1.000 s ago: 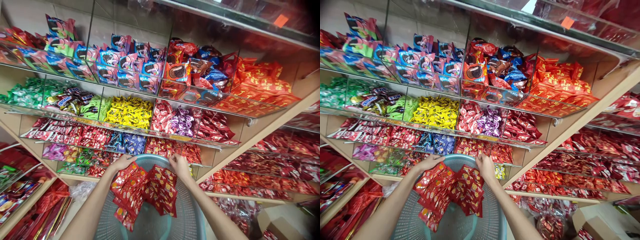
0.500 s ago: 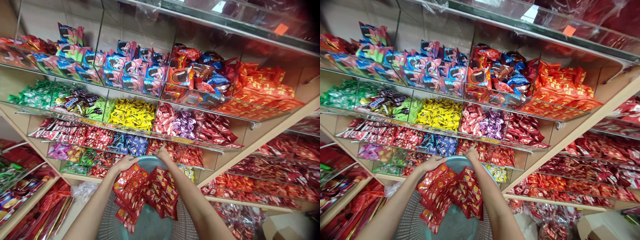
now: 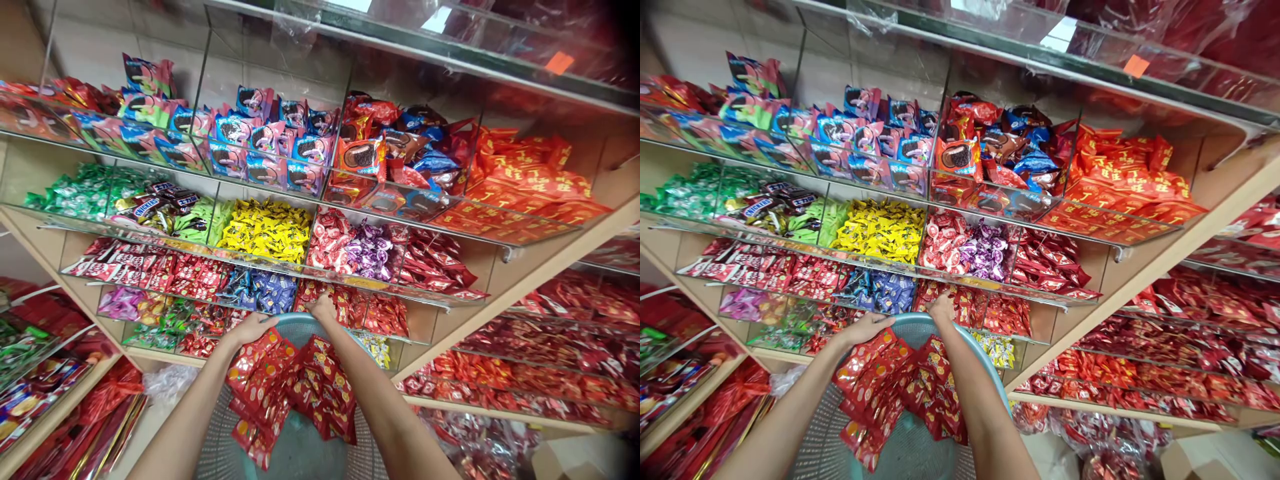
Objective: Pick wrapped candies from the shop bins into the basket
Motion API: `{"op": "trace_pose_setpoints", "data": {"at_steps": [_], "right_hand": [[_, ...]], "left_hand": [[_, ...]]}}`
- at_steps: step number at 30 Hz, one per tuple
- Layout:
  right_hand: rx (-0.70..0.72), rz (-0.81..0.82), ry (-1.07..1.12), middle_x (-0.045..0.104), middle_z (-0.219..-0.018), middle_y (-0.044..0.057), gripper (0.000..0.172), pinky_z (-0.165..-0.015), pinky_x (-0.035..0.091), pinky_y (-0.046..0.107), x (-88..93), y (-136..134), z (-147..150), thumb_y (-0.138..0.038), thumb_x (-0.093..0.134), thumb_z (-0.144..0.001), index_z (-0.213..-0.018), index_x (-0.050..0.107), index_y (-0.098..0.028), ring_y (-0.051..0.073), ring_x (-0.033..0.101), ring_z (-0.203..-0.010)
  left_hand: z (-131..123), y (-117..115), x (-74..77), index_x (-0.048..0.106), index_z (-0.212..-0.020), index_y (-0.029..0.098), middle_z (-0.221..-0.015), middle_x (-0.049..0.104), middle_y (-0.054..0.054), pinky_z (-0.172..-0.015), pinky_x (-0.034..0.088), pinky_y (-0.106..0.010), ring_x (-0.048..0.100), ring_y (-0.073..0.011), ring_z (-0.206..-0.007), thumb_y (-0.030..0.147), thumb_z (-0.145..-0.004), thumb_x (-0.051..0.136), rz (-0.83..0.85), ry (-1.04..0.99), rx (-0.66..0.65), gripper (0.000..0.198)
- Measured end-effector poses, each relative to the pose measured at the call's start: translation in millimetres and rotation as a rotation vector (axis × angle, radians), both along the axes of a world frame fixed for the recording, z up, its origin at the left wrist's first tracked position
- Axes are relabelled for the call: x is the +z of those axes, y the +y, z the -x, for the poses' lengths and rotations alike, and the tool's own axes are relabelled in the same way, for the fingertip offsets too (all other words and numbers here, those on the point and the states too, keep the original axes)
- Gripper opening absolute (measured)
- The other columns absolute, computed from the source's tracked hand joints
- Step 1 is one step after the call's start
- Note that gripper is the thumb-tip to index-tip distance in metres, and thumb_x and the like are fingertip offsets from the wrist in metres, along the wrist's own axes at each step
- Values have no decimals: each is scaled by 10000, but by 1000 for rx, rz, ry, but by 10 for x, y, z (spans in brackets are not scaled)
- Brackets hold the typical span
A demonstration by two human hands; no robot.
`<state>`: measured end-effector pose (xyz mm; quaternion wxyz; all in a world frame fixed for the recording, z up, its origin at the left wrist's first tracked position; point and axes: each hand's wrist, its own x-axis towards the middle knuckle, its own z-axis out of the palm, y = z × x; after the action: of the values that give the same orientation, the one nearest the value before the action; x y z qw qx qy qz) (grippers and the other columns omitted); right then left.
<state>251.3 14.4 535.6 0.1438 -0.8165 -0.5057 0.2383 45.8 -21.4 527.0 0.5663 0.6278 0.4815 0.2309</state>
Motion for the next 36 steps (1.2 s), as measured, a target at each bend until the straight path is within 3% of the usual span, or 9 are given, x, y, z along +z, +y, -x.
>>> {"op": "trace_pose_setpoints", "data": {"at_steps": [5,12,16,20,27,31,36], "right_hand": [[-103,-80,28,558,-987,183,714,-666,413,350,-2,4,-156,-451,575,-594,-1155,309,-99,280,544,-895],[-98,-230,120,570,-827,93,545,-564,398,286,18,-103,-486,-494,551,-588,-988,401,-156,214,559,-735],[119,-371,198,508,-634,-30,478,-505,361,231,84,-333,-609,-474,568,-586,-932,402,-190,132,505,-574],[393,-514,189,464,-616,-62,411,-496,326,208,276,-637,-662,-450,534,-640,-935,389,-203,96,449,-525],[725,-196,-155,534,-707,-24,403,-536,302,213,560,-988,-567,-410,536,-666,-999,391,-235,133,504,-629],[808,-68,-370,569,-832,47,410,-591,321,238,518,-1029,-467,-362,555,-672,-1025,405,-217,190,540,-748],[840,-44,-534,573,-902,98,408,-661,347,268,427,-1039,-416,-330,563,-695,-1054,424,-197,229,534,-834]], "left_hand": [[18,11,-18,582,-598,134,-529,577,15,-489,355,-217,481,-119,-483,601,-580,495,-27,50,7,476],[0,-38,85,594,-655,131,-608,620,-8,-527,390,-230,521,-139,-532,583,-586,508,27,13,-16,465],[12,-1,16,566,-597,133,-546,593,3,-489,369,-217,498,-128,-495,608,-581,494,-6,45,-4,480],[13,17,-25,573,-615,133,-547,589,7,-489,365,-211,497,-125,-501,626,-576,482,-13,40,10,502],[-3,-4,4,576,-621,134,-566,597,2,-495,372,-217,496,-123,-497,614,-580,487,13,0,5,490],[9,10,-5,584,-633,133,-586,604,-4,-508,369,-219,504,-133,-524,636,-566,477,-18,30,0,518],[17,15,19,571,-587,135,-554,584,3,-499,345,-210,487,-128,-522,652,-566,454,-64,95,5,530]]}}
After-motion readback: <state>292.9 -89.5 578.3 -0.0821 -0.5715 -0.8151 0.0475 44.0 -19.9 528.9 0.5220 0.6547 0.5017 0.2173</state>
